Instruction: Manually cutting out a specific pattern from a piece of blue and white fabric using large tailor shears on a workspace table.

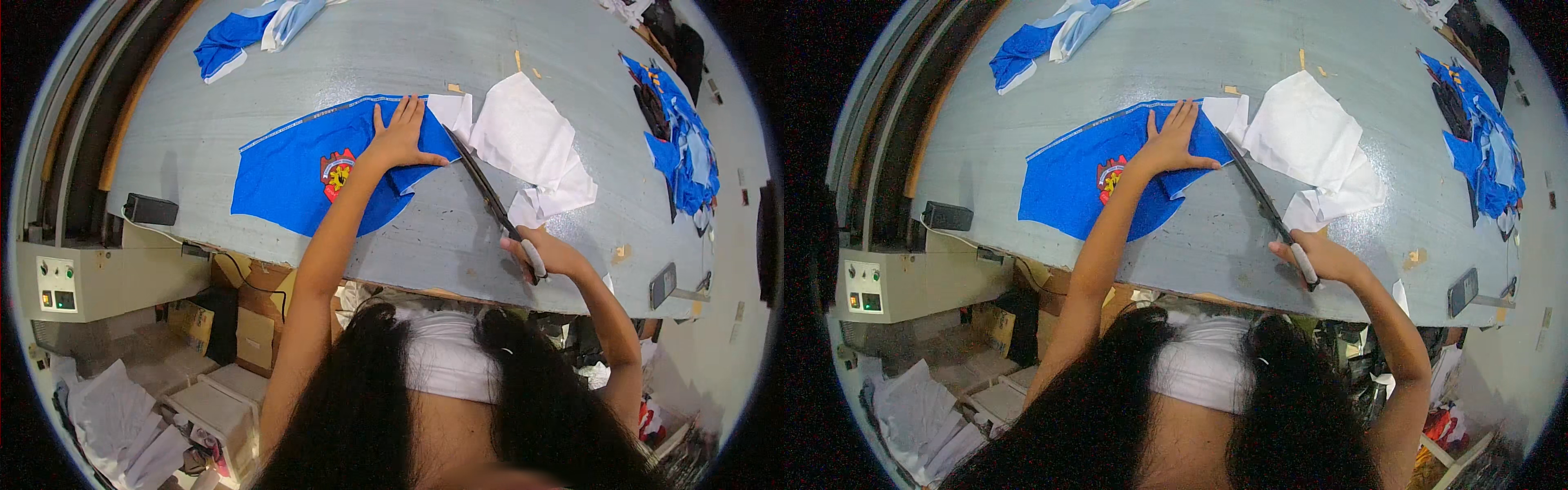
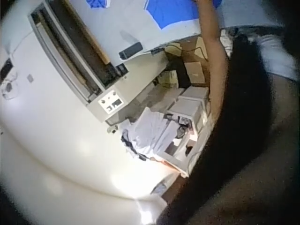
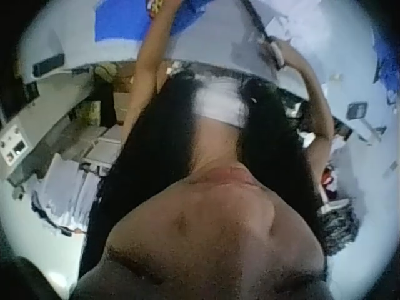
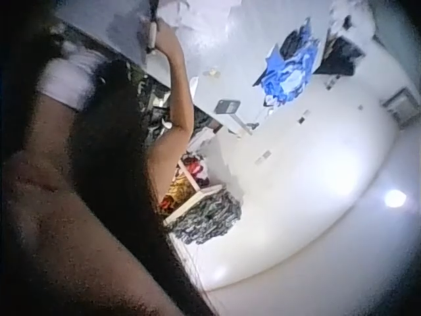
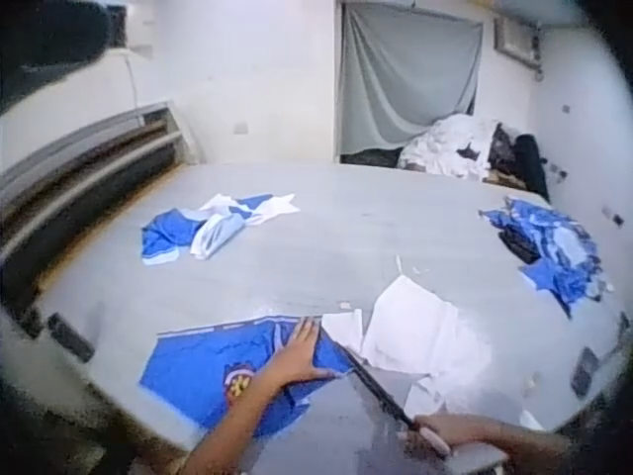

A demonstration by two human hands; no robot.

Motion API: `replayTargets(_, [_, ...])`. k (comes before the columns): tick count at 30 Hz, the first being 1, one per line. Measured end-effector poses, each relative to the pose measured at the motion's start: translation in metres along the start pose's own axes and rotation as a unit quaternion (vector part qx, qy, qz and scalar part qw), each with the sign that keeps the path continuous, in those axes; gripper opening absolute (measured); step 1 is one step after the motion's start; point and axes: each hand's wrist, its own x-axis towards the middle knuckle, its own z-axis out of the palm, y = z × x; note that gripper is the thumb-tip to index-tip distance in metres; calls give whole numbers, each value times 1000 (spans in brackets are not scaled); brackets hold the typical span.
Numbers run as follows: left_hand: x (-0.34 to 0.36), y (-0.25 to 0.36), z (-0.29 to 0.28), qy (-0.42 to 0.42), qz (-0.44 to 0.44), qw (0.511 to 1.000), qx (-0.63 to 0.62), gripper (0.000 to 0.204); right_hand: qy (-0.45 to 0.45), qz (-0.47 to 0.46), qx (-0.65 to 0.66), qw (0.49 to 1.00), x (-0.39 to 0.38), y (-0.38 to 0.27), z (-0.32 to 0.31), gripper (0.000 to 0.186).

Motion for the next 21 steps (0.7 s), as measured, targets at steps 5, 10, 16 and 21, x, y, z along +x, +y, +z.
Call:
replayTargets(5, [0,2,-2,-5,0,1000,3,128,35,7,-94,995,14,-16,-4,74])
replayTargets(10, [0,0,-2,-1,0,1000,-5,128,30,17,-58,998,24,-35,-5,74])
replayTargets(16, [-2,-2,-1,4,-4,1000,-8,128,29,20,-65,997,25,-40,-6,74])
replayTargets(21, [-1,-2,-1,10,0,1000,-16,128,20,10,-83,996,21,-36,-7,74])
